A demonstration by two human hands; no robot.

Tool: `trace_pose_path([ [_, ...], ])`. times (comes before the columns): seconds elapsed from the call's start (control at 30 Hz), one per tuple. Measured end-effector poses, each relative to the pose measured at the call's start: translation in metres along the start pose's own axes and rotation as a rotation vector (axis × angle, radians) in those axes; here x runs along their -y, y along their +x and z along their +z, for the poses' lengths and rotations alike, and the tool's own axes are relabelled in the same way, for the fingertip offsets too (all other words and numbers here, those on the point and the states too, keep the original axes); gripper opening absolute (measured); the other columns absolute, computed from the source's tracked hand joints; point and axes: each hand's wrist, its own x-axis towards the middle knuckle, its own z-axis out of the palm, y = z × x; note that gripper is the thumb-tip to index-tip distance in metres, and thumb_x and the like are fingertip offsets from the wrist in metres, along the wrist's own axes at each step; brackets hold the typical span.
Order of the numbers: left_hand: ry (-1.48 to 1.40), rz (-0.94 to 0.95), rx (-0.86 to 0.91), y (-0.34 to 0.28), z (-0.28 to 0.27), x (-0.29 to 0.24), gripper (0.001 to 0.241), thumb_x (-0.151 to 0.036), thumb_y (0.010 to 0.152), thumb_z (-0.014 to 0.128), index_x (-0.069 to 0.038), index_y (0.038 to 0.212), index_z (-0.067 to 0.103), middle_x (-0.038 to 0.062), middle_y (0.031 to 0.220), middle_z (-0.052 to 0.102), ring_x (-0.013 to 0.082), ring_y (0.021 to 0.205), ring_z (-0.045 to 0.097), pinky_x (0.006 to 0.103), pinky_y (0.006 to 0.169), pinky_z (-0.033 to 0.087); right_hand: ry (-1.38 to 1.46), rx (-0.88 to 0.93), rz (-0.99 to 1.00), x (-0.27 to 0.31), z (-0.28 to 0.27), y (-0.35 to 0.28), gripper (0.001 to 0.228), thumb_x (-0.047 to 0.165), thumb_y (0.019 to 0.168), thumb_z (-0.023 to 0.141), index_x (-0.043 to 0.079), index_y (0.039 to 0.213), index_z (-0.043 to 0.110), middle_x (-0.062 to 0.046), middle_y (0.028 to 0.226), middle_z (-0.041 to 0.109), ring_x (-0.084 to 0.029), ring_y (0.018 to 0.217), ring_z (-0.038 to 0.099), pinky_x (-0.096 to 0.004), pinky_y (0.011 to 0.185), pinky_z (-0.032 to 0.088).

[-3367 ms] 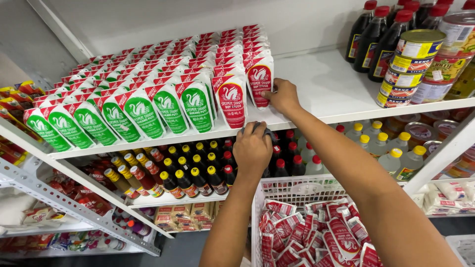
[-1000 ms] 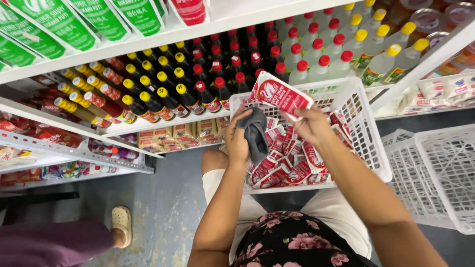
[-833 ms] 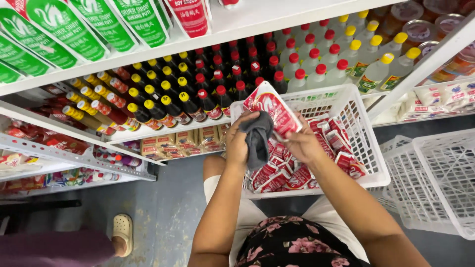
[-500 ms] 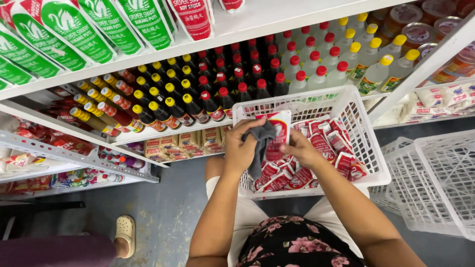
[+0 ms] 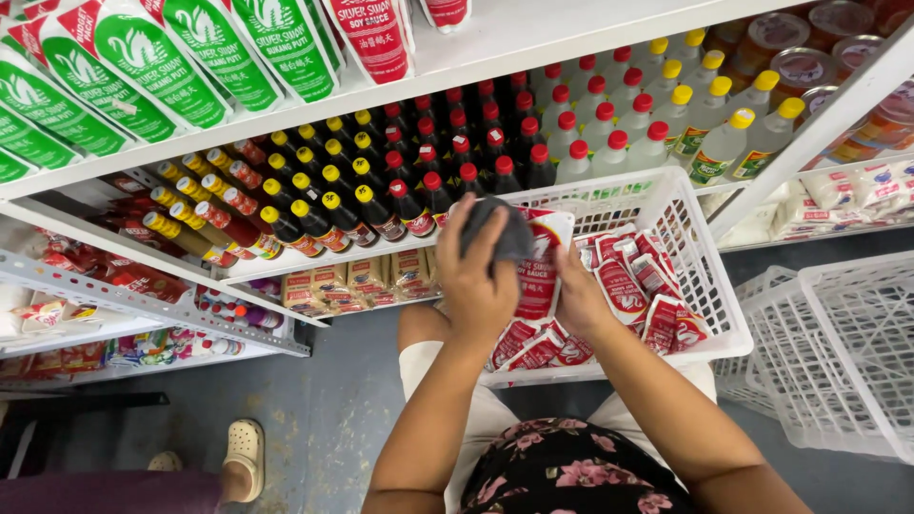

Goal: Wiping sauce pouches with a cloth and placing them neatly on a grocery store shelf.

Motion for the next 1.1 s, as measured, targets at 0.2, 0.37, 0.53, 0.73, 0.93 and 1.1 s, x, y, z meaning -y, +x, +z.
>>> trace_pose_path([
  [0.2,0.103,0.166,0.270,-0.015,0.027,0.008,0.049,-0.011,0.086,0.073,-0.015,0.135,0.067,0.011,0.147,0.057,0.0417,0.122,0.056,0.0510,0.105,0.047,0.023,0.157,0.048,0.006,0.001,0.001,0.104,0.085,0.088,0.016,0.009,0.156,0.038,-0.015,0.153,0.051,-0.030,0.139,0.051,-0.045,0.116,0.038],
  [0.37,0.165,0.186,0.377,-0.033,0.017,-0.001,0.050,-0.011,0.082,0.072,-0.014,0.132,0.068,0.012,0.147,0.058,0.0424,0.117,0.057,0.0520,0.100,0.048,0.111,0.069,0.111,0.026,0.015,0.001,0.116,0.092,0.078,0.013,0.016,0.164,0.027,-0.013,0.155,0.047,-0.030,0.139,0.049,-0.045,0.119,0.036],
  [0.53,0.174,0.240,0.405,-0.052,0.013,-0.003,0.047,-0.013,0.082,0.071,-0.014,0.129,0.071,0.010,0.143,0.059,0.0417,0.116,0.059,0.0517,0.098,0.049,0.117,0.203,-0.009,0.043,0.022,0.008,0.119,0.093,0.074,0.015,0.021,0.169,0.017,-0.013,0.157,0.046,-0.034,0.135,0.051,-0.049,0.118,0.038],
  [0.73,0.195,0.321,0.470,-0.065,0.001,0.005,0.032,-0.015,0.086,0.071,-0.015,0.118,0.073,0.007,0.142,0.063,0.0343,0.115,0.060,0.0464,0.093,0.051,-0.141,0.098,-0.016,0.032,0.003,0.023,0.080,0.056,0.095,0.054,0.017,0.159,0.025,-0.010,0.148,0.049,-0.034,0.121,0.061,-0.047,0.098,0.052],
  [0.93,-0.282,0.263,0.695,-0.059,-0.026,0.025,0.039,-0.011,0.081,0.067,-0.015,0.119,0.077,0.008,0.132,0.069,0.0324,0.118,0.070,0.0480,0.113,0.049,0.096,-0.136,0.024,0.047,-0.012,0.038,0.059,0.047,0.101,0.051,0.008,0.145,0.042,-0.013,0.120,0.069,-0.030,0.105,0.073,-0.047,0.091,0.062],
  [1.1,-0.437,-0.068,0.096,-0.026,-0.024,0.015,0.039,-0.004,0.088,0.058,-0.011,0.123,0.073,0.020,0.132,0.068,0.0339,0.125,0.067,0.0418,0.112,0.050,0.897,0.823,0.150,0.041,0.001,0.037,0.054,0.038,0.113,0.055,-0.001,0.151,0.051,-0.014,0.103,0.075,-0.027,0.098,0.073,-0.037,0.089,0.061],
])
